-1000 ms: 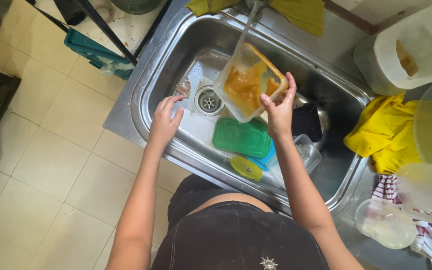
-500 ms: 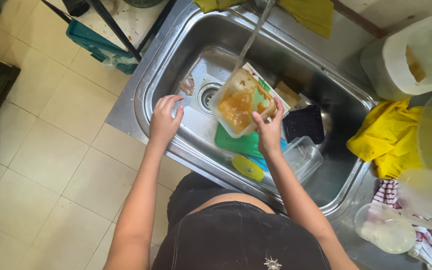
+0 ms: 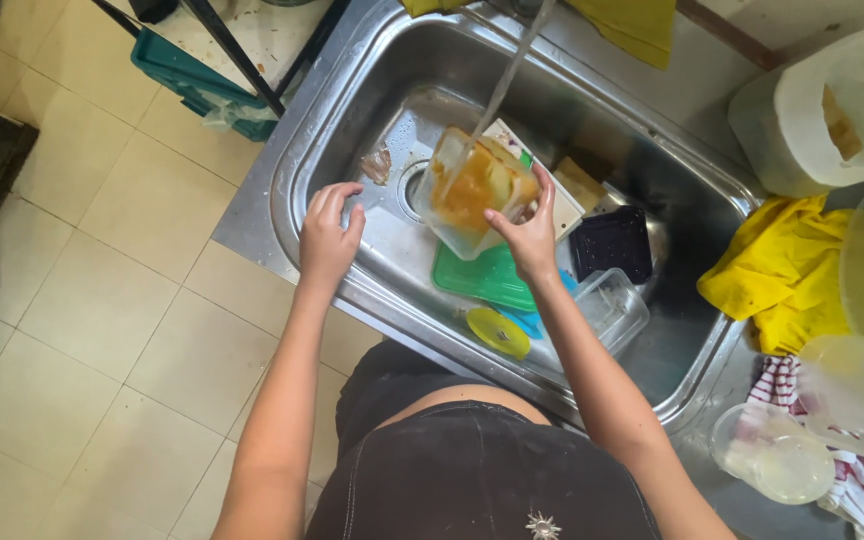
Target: Washing and rinsing plastic food containers and lids in a kitchen sink using a sponge and running water.
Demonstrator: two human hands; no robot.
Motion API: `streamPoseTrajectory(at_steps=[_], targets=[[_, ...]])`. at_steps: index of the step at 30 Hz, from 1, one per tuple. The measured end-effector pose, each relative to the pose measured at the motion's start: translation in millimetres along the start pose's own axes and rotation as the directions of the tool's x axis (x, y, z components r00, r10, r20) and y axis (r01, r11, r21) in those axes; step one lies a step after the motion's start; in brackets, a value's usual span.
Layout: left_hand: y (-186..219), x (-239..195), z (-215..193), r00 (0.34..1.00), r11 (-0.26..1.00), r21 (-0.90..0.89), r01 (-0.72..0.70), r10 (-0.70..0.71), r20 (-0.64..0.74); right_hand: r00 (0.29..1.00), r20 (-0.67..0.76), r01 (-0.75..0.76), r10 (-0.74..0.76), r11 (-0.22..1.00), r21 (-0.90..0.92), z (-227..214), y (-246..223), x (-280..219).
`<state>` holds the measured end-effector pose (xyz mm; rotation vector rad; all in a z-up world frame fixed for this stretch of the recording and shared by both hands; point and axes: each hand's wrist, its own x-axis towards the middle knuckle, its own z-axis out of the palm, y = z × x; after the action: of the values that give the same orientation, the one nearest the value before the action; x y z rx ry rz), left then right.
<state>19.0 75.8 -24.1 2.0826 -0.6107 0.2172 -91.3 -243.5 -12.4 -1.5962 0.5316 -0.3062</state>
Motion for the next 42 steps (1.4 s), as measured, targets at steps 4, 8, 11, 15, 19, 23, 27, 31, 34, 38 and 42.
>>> streamPoseTrajectory(at_steps=[4, 8, 11, 15, 19, 23, 27, 31, 34, 38, 42], targets=[[-1, 0, 1, 1.000, 1.000, -0.009, 0.002, -0.002, -0.008, 0.964, 0.076, 0.266, -0.256, 0.895, -0.358, -8, -18, 22], [-1, 0, 1, 1.000, 1.000, -0.015, 0.008, -0.009, -0.016, 0.880, 0.182, 0.472, -0.440, 0.756, -0.454, -16, -28, 34], [1, 0, 1, 1.000, 1.000, -0.017, 0.003, -0.003, -0.014, 0.824, 0.223, 0.559, -0.521, 0.679, -0.476, -25, -40, 36], [-1, 1, 2, 1.000, 1.000, -0.004, -0.018, 0.018, -0.014, 0.745, 0.193, 0.617, -0.639, 0.548, -0.565, -32, -52, 35], [0, 1, 1, 1.000, 1.000, -0.003, -0.002, 0.002, -0.001, 0.768, 0.111, 0.583, -0.631, 0.616, -0.530, -34, -44, 25], [2, 2, -1, 1.000, 1.000, -0.010, 0.027, -0.027, 0.002, 0.983, -0.002, 0.185, -0.185, 0.982, -0.022, -20, 2, 20], [2, 2, -1, 0.999, 0.999, -0.023, 0.045, -0.045, 0.004, 0.997, 0.075, -0.043, 0.007, 0.869, 0.492, 13, 45, 19], [-1, -2, -1, 0.996, 0.996, -0.012, 0.088, -0.088, 0.026, 0.990, 0.129, -0.124, 0.057, 0.791, 0.599, 16, 94, 42], [0, 1, -1, 0.986, 0.985, -0.069, 0.160, -0.156, 0.057, 0.941, 0.283, -0.333, 0.184, 0.643, 0.690, 23, 52, 45], [-5, 8, 15, 0.926, 0.857, -0.359, 0.370, -0.307, 0.221, 0.876, 0.427, -0.470, 0.224, 0.599, 0.649, 32, 52, 57], [25, 23, 26, 0.802, 0.603, -0.532, 0.594, -0.398, 0.444, 0.820, 0.474, -0.565, 0.320, 0.586, 0.581, 51, 26, 43]])
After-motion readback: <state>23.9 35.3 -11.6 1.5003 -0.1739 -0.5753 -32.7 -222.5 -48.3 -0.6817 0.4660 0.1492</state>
